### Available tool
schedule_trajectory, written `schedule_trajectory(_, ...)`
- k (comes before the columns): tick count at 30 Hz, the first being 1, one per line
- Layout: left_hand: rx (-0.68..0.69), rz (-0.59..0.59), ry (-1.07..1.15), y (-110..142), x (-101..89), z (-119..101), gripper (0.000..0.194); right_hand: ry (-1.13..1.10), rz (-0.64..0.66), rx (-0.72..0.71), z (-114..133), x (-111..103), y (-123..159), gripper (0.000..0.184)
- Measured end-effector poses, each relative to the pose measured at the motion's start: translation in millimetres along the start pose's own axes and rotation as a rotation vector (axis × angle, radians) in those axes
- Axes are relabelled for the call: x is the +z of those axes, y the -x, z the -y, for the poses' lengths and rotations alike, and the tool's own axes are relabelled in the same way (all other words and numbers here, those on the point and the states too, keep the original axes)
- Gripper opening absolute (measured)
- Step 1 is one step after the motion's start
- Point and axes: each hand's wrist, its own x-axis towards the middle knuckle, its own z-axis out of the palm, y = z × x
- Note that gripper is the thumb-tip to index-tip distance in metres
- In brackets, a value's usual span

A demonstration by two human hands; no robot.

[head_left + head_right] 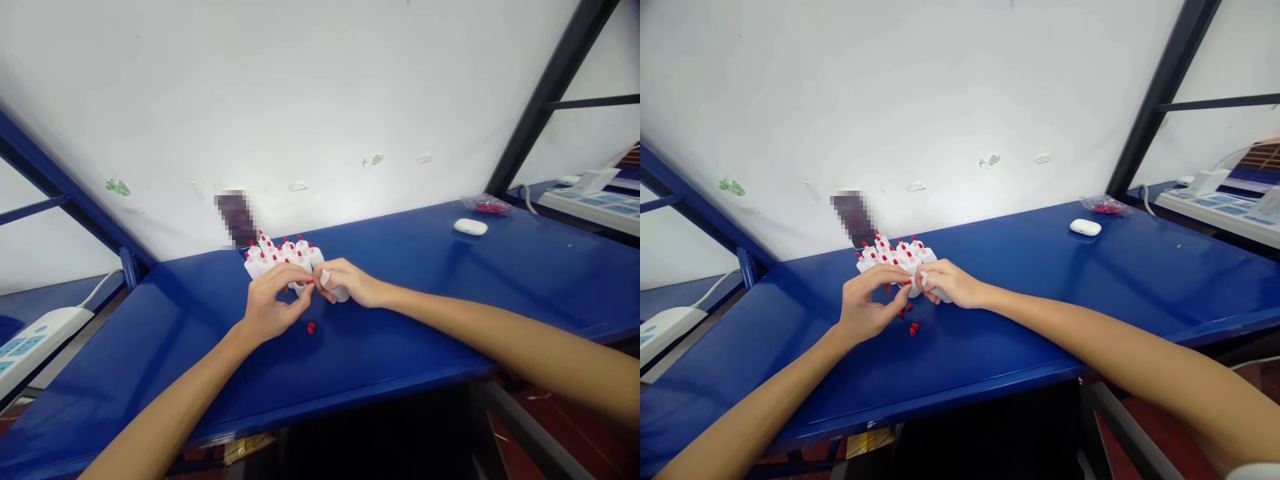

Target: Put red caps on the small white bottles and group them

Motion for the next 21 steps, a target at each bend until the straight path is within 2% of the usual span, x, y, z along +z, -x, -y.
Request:
schedule_trajectory(3,-0.081,0.018,0.104,-1.1,2.7,-5.0,0.017,0.029,0.066,-0.014,9.6,11.5,3.7,0.009)
schedule_trajectory(9,-0.274,0.041,0.305,-3.7,3.3,-6.8,0.012,0.048,0.082,-0.036,9.8,8.6,4.4,0.009)
schedule_trajectory(12,-0.294,0.075,0.336,-3.6,3.9,-6.2,0.011,0.067,0.092,-0.027,10.4,10.0,5.3,0.010)
schedule_trajectory(17,-0.323,0.106,0.327,-3.1,5.1,-6.0,0.009,0.072,0.016,-0.011,15.1,15.0,6.9,0.007)
schedule_trajectory(21,-0.327,0.101,0.360,-2.9,5.6,-4.6,0.009,0.040,0.045,0.007,11.9,12.6,6.2,0.008)
